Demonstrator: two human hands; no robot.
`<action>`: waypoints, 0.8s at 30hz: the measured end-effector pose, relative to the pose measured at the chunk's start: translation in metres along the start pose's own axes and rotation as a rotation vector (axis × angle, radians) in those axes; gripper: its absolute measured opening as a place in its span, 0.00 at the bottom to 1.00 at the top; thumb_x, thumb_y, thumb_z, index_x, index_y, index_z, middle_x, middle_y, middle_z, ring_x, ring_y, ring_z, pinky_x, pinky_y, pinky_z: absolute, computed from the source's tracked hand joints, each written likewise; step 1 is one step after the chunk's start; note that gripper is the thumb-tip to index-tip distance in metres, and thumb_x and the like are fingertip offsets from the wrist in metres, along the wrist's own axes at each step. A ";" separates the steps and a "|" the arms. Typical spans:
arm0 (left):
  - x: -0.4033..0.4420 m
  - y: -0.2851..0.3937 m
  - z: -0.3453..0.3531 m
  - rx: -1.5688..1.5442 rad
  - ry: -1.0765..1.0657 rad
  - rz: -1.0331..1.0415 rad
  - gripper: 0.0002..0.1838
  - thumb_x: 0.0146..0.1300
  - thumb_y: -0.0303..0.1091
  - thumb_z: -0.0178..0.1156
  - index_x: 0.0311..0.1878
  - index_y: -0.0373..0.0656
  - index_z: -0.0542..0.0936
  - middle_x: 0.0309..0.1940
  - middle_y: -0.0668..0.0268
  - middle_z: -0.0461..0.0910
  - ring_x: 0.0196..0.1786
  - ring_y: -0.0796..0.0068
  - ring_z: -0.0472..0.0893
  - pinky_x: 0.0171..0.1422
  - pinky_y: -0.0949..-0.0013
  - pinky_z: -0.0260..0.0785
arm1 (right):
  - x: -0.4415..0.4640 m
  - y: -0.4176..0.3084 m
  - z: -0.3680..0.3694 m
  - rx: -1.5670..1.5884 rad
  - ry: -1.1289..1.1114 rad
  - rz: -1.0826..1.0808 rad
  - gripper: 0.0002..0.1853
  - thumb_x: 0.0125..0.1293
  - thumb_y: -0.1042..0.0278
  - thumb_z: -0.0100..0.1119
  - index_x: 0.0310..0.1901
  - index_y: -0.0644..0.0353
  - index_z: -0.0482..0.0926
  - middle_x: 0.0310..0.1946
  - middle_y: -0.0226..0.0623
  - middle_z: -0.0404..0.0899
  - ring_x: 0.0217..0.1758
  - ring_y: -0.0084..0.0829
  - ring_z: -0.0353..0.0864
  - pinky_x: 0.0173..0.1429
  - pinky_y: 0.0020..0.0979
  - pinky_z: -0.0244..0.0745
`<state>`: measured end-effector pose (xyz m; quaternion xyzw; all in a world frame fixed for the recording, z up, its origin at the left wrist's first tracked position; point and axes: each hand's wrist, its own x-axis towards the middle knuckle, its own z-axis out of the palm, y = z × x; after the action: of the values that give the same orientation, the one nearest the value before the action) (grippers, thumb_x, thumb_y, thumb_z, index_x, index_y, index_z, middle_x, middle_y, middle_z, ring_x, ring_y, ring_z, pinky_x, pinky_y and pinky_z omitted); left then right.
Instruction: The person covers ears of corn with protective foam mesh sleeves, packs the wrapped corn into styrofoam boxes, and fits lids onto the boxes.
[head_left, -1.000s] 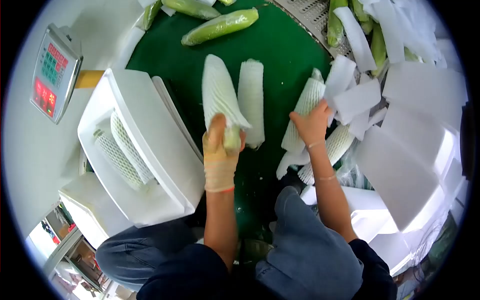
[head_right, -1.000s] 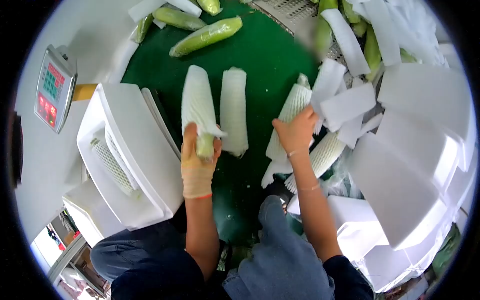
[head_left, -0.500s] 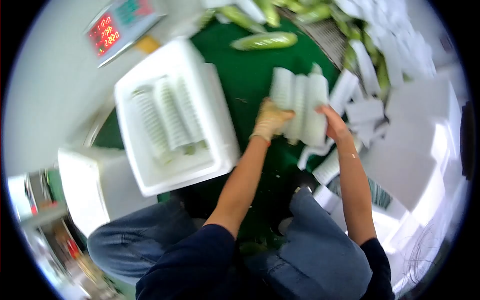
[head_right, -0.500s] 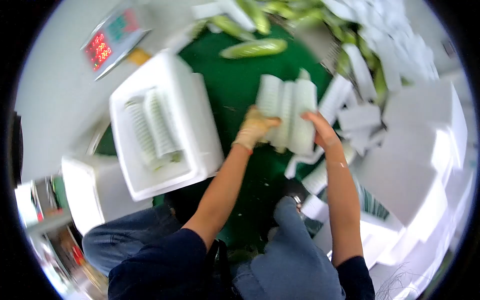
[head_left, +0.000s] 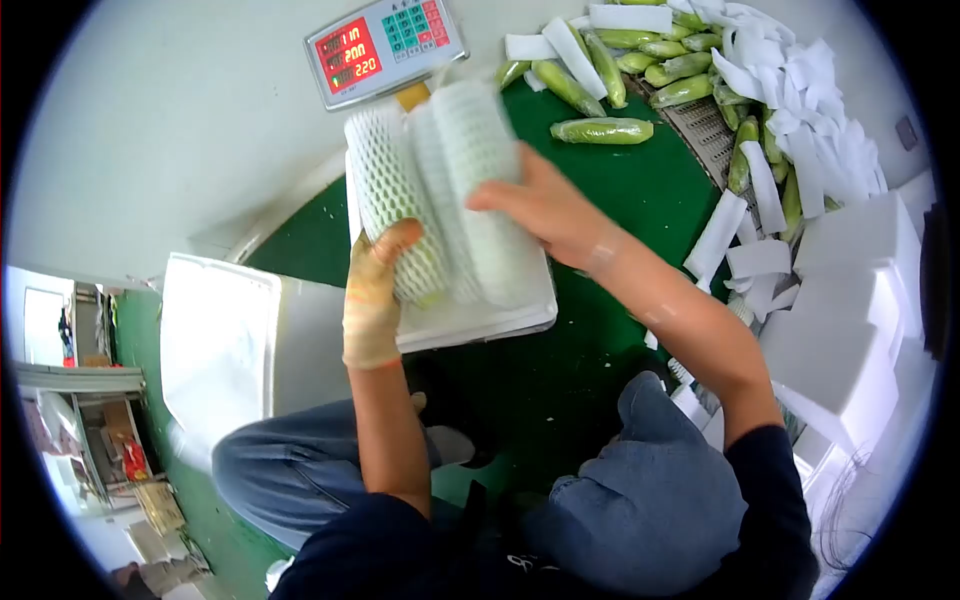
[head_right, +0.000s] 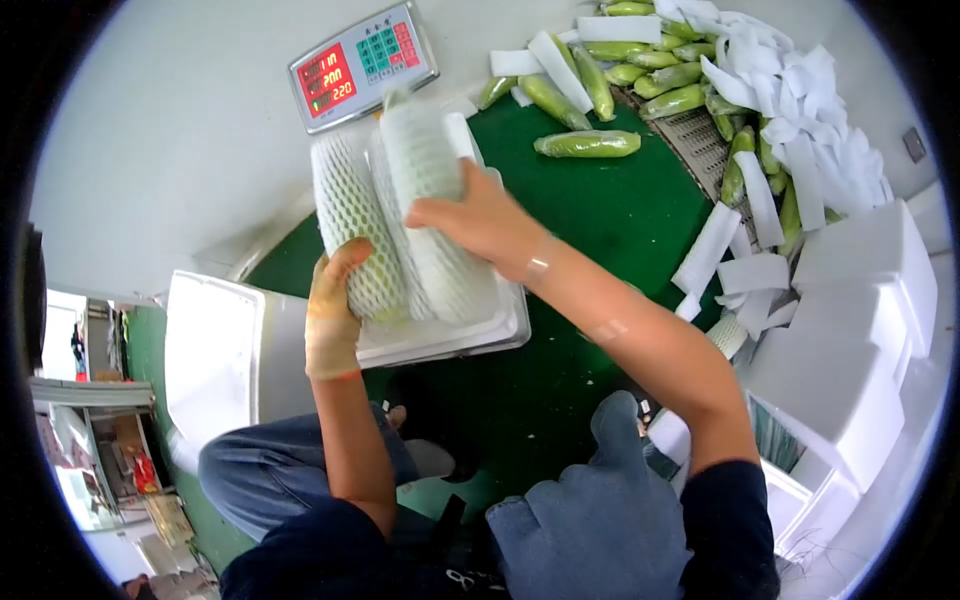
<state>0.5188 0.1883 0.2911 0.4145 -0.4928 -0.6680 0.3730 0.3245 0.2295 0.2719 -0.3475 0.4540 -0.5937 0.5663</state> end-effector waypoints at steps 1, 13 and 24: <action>0.023 -0.014 -0.030 0.036 -0.009 -0.094 0.29 0.53 0.43 0.62 0.54 0.32 0.72 0.40 0.61 0.78 0.41 0.71 0.78 0.48 0.70 0.71 | 0.027 0.018 0.011 -0.002 0.007 0.053 0.37 0.48 0.63 0.68 0.56 0.74 0.63 0.47 0.46 0.74 0.49 0.31 0.76 0.50 0.32 0.74; 0.088 -0.015 -0.084 1.138 0.297 0.760 0.29 0.53 0.42 0.66 0.58 0.43 0.74 0.63 0.55 0.69 0.62 0.54 0.71 0.62 0.59 0.67 | 0.010 0.011 0.012 -1.528 0.310 -0.778 0.22 0.59 0.69 0.57 0.55 0.66 0.69 0.62 0.48 0.63 0.67 0.48 0.59 0.67 0.45 0.59; -0.013 0.195 -0.162 1.472 0.223 0.491 0.14 0.61 0.40 0.60 0.47 0.43 0.80 0.45 0.62 0.82 0.50 0.64 0.80 0.55 0.66 0.71 | -0.106 -0.029 -0.027 -1.314 0.151 -0.445 0.17 0.58 0.74 0.59 0.48 0.65 0.70 0.50 0.48 0.67 0.55 0.48 0.69 0.59 0.39 0.66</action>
<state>0.6902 0.0970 0.4547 0.4989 -0.8460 -0.0222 0.1868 0.3015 0.3362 0.3007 -0.6605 0.6754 -0.3204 0.0706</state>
